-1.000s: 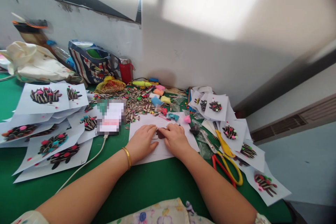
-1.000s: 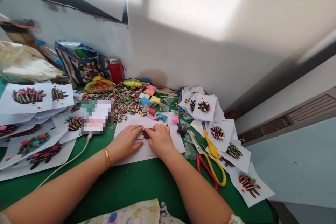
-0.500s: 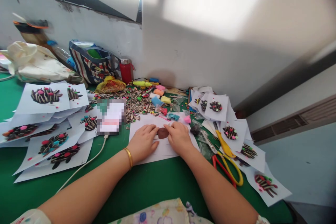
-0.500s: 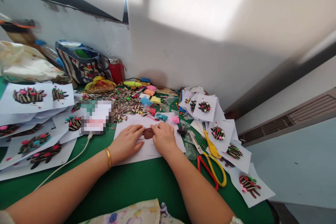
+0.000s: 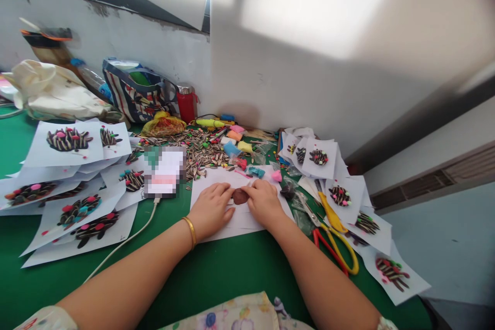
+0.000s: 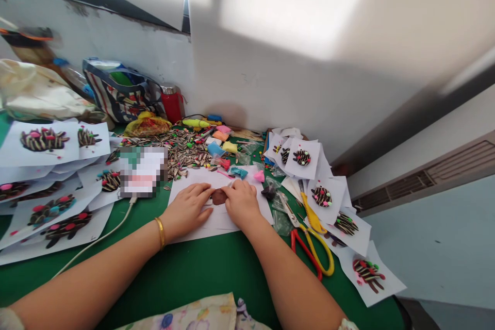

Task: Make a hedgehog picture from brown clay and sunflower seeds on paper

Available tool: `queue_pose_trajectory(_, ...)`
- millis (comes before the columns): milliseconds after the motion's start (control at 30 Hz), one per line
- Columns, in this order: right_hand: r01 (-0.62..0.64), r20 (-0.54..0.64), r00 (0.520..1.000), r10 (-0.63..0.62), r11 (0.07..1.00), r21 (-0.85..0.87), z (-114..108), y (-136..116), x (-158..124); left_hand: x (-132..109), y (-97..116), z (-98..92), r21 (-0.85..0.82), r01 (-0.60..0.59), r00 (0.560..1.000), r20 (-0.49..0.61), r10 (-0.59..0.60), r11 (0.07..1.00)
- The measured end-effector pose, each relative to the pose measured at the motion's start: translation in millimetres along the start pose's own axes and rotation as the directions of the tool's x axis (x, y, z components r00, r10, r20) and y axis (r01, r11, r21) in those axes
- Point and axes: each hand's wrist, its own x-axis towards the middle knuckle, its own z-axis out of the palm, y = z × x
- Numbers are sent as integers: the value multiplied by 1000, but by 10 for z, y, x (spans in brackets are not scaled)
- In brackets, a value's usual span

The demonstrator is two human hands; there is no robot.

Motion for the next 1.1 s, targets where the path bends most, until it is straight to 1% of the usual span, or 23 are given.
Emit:
queue_pose_trajectory(100, 11, -11, 1000, -11, 1000, 8, 4, -22, 3, 1, 4, -3, 4, 0, 1000, 2, 0, 1000)
queue_pose_trajectory(267, 29, 19, 999, -29, 999, -12, -10, -38, 7, 3, -1, -6, -11, -12, 1000, -8, 12, 1000)
queue_pose_trajectory(400, 18, -1, 1000, -18, 1000, -14, -60, -12, -9, 1, -7, -4, -10, -12, 1000, -6, 12, 1000)
queue_pose_trajectory(567, 69, -8, 998, -69, 995, -67, -93, -24, -46, 2, 5, -13, 1, -3, 1000, 5, 3, 1000)
queue_pose_trajectory(700, 86, -23, 996, -89, 992, -90, -91, -59, -64, 3, 9, -22, 2, 0, 1000, 3, 0, 1000)
queue_pose_trajectory(833, 107, 0, 994, -107, 990, -95, -82, -83, -78, 2, 9, -32, 17, -9, 1000, 17, 8, 1000)
queue_pose_trajectory(1100, 77, -1, 997, -77, 993, -93, -78, -29, -78, 1, 6, -37, 44, -9, 999, 36, 8, 999)
